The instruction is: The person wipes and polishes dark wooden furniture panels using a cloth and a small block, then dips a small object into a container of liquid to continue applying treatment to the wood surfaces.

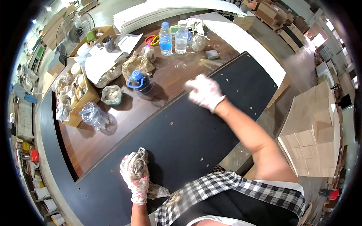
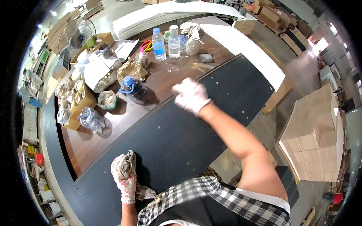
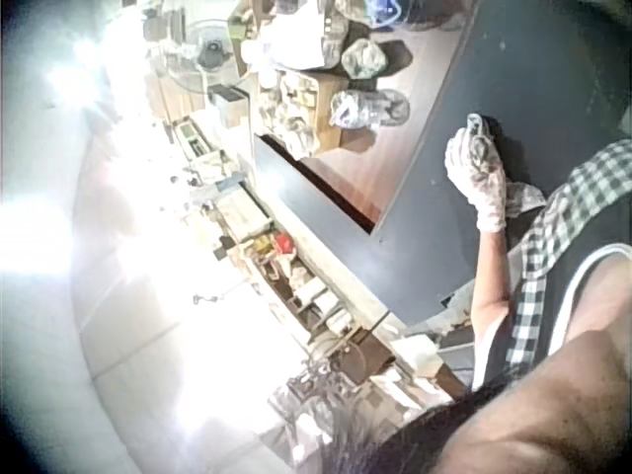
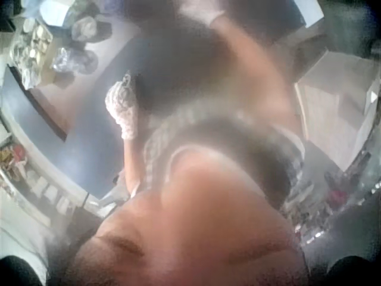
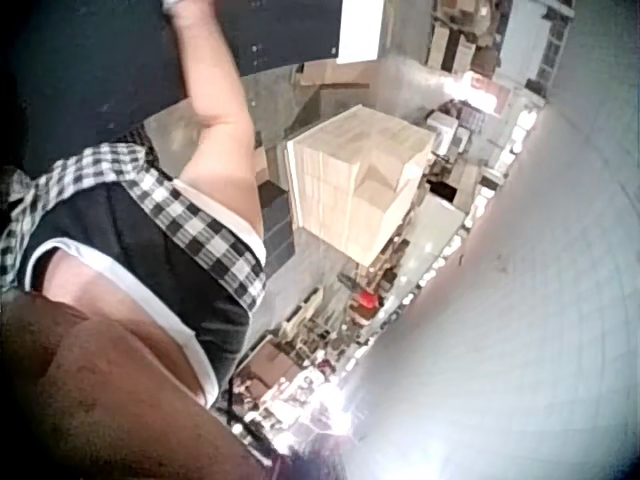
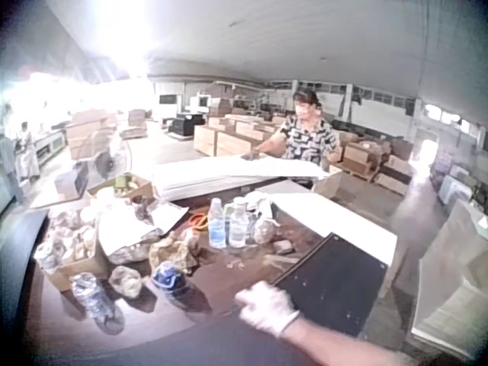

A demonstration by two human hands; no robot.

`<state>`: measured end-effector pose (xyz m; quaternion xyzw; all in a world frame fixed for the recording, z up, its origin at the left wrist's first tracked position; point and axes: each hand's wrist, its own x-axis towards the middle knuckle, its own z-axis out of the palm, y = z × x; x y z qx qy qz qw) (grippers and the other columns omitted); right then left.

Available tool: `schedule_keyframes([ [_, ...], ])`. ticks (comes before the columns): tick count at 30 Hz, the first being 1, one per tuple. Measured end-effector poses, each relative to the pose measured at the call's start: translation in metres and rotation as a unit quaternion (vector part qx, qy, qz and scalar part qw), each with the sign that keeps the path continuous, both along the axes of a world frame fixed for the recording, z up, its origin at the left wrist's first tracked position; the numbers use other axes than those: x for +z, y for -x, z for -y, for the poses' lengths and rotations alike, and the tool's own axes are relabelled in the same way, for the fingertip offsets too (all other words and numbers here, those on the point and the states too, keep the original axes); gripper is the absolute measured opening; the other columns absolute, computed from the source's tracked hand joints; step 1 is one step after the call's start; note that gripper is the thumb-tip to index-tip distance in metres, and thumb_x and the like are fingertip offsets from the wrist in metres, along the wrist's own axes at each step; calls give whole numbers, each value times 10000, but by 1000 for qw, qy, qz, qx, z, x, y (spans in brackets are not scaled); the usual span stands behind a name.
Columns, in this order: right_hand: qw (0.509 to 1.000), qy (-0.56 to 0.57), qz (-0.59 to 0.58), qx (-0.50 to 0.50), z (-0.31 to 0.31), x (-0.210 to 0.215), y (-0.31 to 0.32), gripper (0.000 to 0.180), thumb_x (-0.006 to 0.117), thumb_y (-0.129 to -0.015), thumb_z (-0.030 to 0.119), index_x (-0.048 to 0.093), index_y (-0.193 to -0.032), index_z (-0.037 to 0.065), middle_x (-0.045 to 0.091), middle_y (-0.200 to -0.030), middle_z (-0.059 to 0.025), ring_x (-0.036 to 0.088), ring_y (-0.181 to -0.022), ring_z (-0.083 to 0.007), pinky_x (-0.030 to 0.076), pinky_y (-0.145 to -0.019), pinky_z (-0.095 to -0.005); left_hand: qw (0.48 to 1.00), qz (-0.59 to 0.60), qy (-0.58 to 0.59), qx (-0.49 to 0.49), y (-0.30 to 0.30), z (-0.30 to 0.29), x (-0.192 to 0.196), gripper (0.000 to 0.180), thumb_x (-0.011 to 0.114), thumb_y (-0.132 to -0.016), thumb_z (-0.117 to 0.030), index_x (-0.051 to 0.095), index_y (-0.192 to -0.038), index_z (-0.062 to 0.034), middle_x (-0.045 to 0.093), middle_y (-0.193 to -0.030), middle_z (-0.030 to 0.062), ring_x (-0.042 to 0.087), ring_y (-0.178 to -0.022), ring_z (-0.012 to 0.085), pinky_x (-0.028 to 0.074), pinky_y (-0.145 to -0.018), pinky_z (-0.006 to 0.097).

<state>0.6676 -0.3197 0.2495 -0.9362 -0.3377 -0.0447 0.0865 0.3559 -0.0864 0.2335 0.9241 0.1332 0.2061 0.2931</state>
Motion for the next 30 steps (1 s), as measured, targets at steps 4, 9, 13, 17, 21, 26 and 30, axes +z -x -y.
schedule_keyframes([
  [4, 983, 12, -28, -181, 102, 24, -108, 322, 613, -786, 329, 694, -1051, 164, 618, -981, -140, 615, -973, -289, 525, -817, -430, 998, 9, -58, -18, -65, 38, 1, 314, 730, -788, -48, 678, -1094, -92, 634, -1208, 113, 522, -1241, 360, 399, -1062, 448],
  [9, 989, -77, -62, 112, 53, 17, -51, 197, 596, -759, 252, 669, -931, 188, 580, -828, -113, 619, -801, -300, 525, -693, -436, 995, 7, -99, 1, -158, 77, -3, 328, 694, -811, -84, 667, -1137, -89, 628, -1213, 126, 510, -1245, 378, 389, -1064, 453],
  [13, 999, -40, -4, 1, 126, 17, -123, 209, 578, -764, 260, 674, -944, 215, 591, -880, -112, 625, -827, -305, 541, -712, -414, 997, 27, 70, 7, -199, 102, 8, 261, 685, -825, -34, 685, -1082, -78, 671, -1074, 113, 630, -1016, 302, 481, -929, 367],
  [17, 974, 1, -123, -191, 235, 26, -241, 294, 606, -797, 349, 692, -964, 123, 648, -941, -175, 646, -884, -338, 526, -800, -430, 989, 58, 136, -2, -201, 107, 1, 198, 652, -878, -36, 667, -1075, -23, 674, -1029, 105, 647, -949, 244, 492, -878, 319],
  [21, 998, 0, -56, -13, 181, 28, -185, 289, 624, -779, 340, 686, -1010, 176, 623, -920, -142, 639, -844, -300, 534, -756, -413, 995, 37, 92, 25, -194, 98, -8, 180, 648, -903, -100, 661, -1063, -20, 673, -1000, 105, 645, -921, 241, 494, -855, 321],
  [26, 995, 50, -33, -85, 199, 31, -206, 279, 557, -783, 303, 708, -999, 209, 620, -945, -172, 654, -873, -339, 539, -752, -448, 991, 15, 121, 59, -193, 104, 1, 184, 671, -903, -149, 660, -1033, -18, 670, -982, 100, 640, -893, 240, 497, -831, 327],
  [30, 972, 68, -60, -216, 274, 38, -294, 344, 654, -779, 337, 704, -1030, 107, 684, -997, -170, 656, -954, -324, 524, -836, -428, 993, 18, 104, 52, -195, 106, 2, 177, 685, -888, -118, 660, -1034, -21, 666, -988, 100, 638, -901, 237, 494, -841, 326],
])
